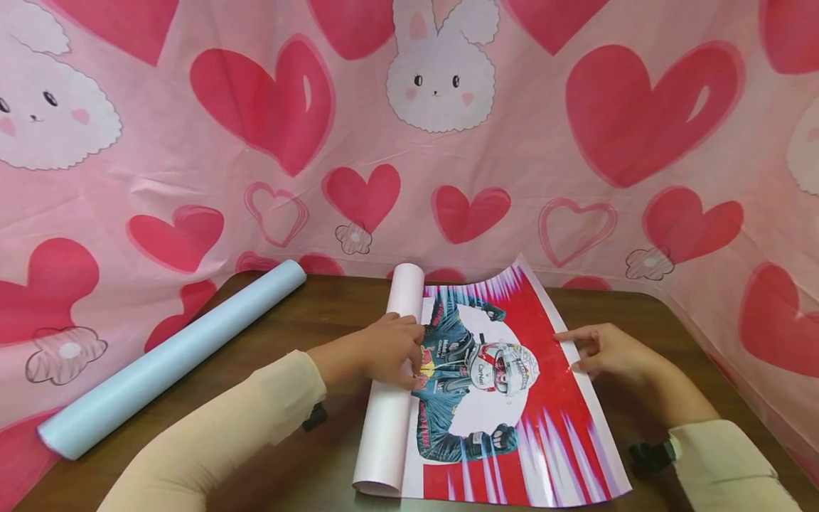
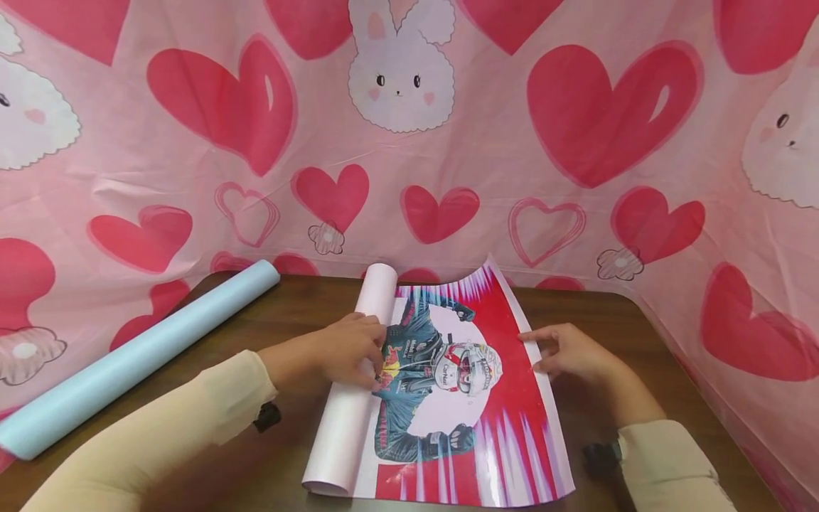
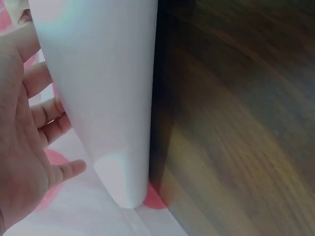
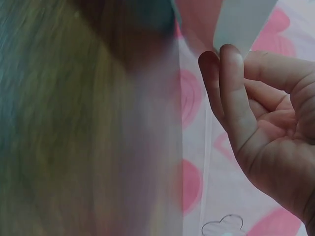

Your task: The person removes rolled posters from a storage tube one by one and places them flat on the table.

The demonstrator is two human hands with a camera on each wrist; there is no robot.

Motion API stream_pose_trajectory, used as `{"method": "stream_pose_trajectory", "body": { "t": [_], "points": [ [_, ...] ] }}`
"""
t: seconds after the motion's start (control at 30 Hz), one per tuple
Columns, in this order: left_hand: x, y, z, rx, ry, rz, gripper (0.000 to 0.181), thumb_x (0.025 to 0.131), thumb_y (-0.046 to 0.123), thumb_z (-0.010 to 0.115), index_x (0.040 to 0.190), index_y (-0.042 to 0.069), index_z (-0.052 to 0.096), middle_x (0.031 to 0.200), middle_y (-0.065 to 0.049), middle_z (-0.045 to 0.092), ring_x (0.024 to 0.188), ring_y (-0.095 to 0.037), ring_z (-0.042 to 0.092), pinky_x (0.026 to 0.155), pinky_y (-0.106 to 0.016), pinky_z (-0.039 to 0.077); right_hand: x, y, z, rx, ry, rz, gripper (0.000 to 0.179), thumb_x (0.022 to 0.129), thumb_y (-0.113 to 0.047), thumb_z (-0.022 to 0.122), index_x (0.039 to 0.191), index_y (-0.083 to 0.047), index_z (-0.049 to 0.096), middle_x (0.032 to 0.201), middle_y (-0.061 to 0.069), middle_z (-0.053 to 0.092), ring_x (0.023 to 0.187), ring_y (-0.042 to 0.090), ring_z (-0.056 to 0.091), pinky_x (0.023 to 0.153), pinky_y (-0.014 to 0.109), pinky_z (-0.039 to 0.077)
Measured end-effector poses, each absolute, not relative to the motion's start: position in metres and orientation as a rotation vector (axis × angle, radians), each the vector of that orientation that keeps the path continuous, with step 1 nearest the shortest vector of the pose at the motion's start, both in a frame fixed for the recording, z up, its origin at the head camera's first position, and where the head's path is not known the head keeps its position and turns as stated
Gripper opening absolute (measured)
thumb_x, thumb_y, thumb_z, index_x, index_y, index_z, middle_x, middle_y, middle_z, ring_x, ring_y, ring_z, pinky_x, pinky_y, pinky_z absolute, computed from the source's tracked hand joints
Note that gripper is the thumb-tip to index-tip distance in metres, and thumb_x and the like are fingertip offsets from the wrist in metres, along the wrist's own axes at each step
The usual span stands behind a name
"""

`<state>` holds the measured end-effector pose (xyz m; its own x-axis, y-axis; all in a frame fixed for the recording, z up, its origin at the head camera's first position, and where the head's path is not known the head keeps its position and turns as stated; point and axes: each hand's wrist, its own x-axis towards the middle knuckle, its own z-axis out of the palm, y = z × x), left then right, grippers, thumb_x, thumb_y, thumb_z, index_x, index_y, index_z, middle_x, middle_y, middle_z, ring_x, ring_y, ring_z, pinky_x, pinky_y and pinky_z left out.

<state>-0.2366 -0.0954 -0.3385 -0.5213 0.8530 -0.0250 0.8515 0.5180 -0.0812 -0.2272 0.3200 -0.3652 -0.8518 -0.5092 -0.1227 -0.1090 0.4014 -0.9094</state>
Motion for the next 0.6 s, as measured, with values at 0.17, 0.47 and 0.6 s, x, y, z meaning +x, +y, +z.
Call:
{"method": "stream_pose_trajectory", "body": {
  "t": [0.17,0.47,0.6],
  "points": [
    [-0.24,-0.105,-0.343,-1.514,-2.763,0.085,0.021,0.073,0.043,0.076,0.071,0.027,0.063,0.088,0.01,0.058,0.097,-0.012,0.054,0.102,-0.052,0.037,-0.226,0.33,-0.367,-0.574,2.291,-1.443,0.06,0.089,0.002,0.065,0.136,0.022,0.034,0.105,0.028,0.066,0.08,0.031,0.07,0.068,0.044,0.058],
    [-0.239,-0.124,-0.343,-1.403,-2.83,0.133,0.018,0.074,0.046,0.077,0.082,0.03,0.078,0.094,0.008,0.056,0.1,-0.014,0.048,0.101,-0.052,0.037,-0.226,0.349,-0.369,-0.541,2.3,-1.44,0.062,0.09,-0.002,0.064,0.139,0.019,0.031,0.108,0.03,0.064,0.083,0.034,0.07,0.07,0.044,0.058],
    [-0.241,-0.133,-0.341,-1.327,-2.877,0.132,0.034,0.067,0.059,0.079,0.077,0.028,0.069,0.099,0.008,0.056,0.105,-0.014,0.049,0.104,-0.055,0.034,-0.225,0.357,-0.368,-0.543,2.301,-1.453,0.061,0.091,0.0,0.063,0.138,0.02,0.031,0.108,0.029,0.064,0.083,0.034,0.07,0.07,0.045,0.058]
  ]
}}
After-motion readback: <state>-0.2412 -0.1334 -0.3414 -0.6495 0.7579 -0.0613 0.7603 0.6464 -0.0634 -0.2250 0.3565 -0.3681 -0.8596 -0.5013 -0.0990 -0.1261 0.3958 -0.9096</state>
